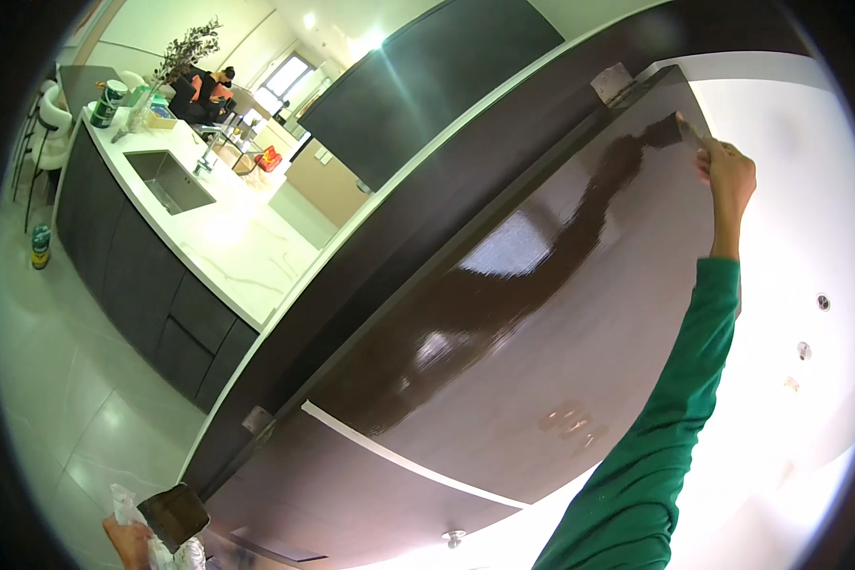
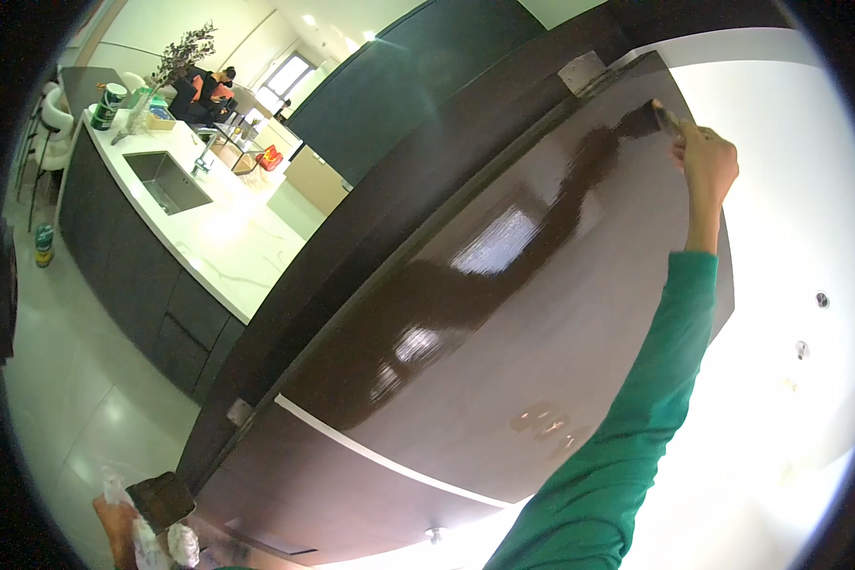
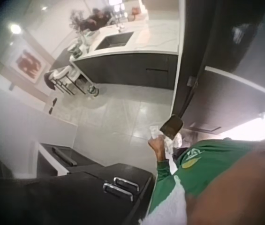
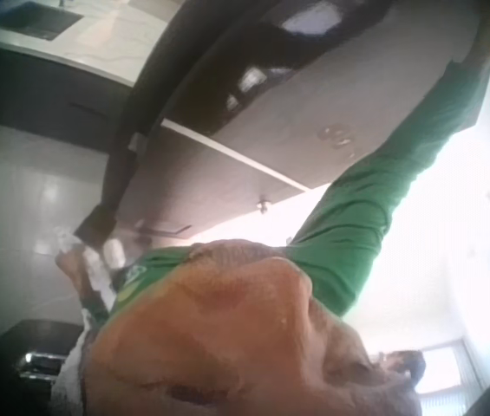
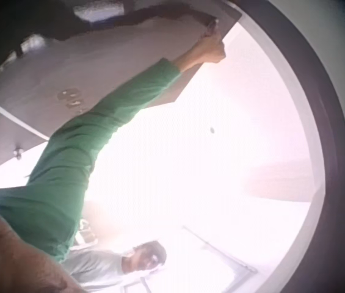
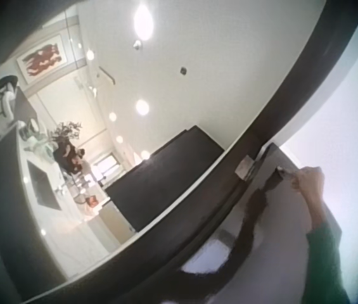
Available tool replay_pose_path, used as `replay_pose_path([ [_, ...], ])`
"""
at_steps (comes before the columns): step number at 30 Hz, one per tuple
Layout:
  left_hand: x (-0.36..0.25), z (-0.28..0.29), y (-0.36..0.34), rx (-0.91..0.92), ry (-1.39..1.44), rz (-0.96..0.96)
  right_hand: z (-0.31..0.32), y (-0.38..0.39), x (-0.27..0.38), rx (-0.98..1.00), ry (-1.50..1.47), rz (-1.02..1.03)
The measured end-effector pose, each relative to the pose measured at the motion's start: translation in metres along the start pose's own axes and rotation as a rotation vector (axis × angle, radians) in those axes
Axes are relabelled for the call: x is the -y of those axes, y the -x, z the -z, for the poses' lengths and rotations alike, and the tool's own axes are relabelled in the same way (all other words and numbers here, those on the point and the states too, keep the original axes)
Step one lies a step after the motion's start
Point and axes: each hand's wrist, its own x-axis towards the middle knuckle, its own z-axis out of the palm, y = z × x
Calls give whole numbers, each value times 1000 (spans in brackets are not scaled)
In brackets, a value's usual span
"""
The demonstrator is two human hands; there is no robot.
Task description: The person opens a paint can and uses a brush to apply dark paint to a door. They repeatedly dip the brush into a small metal container and wipe it with a cloth before applying the paint in smooth strokes. The person also wipes the door handle and edges with the cloth.
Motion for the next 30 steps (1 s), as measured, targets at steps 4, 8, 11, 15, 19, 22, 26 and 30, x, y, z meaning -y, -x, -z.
replay_pose_path([
  [4,-16,-4,0,27,92,44,20,52,6,167,-76,-26],
  [8,5,-3,-7,99,69,-50,35,104,20,390,-90,-49],
  [11,-46,-5,4,106,29,-29,42,120,24,551,-120,-107],
  [15,-82,-7,16,53,-19,45,60,105,25,620,-161,-129],
  [19,-60,-12,7,121,23,-1,74,59,19,599,-135,-99],
  [22,-37,-9,1,98,20,-21,56,43,21,623,-117,-109],
  [26,-37,-8,-3,110,-8,18,31,31,22,594,-102,-127],
  [30,-23,-11,-15,143,-82,143,26,-1,14,519,-106,-90],
])
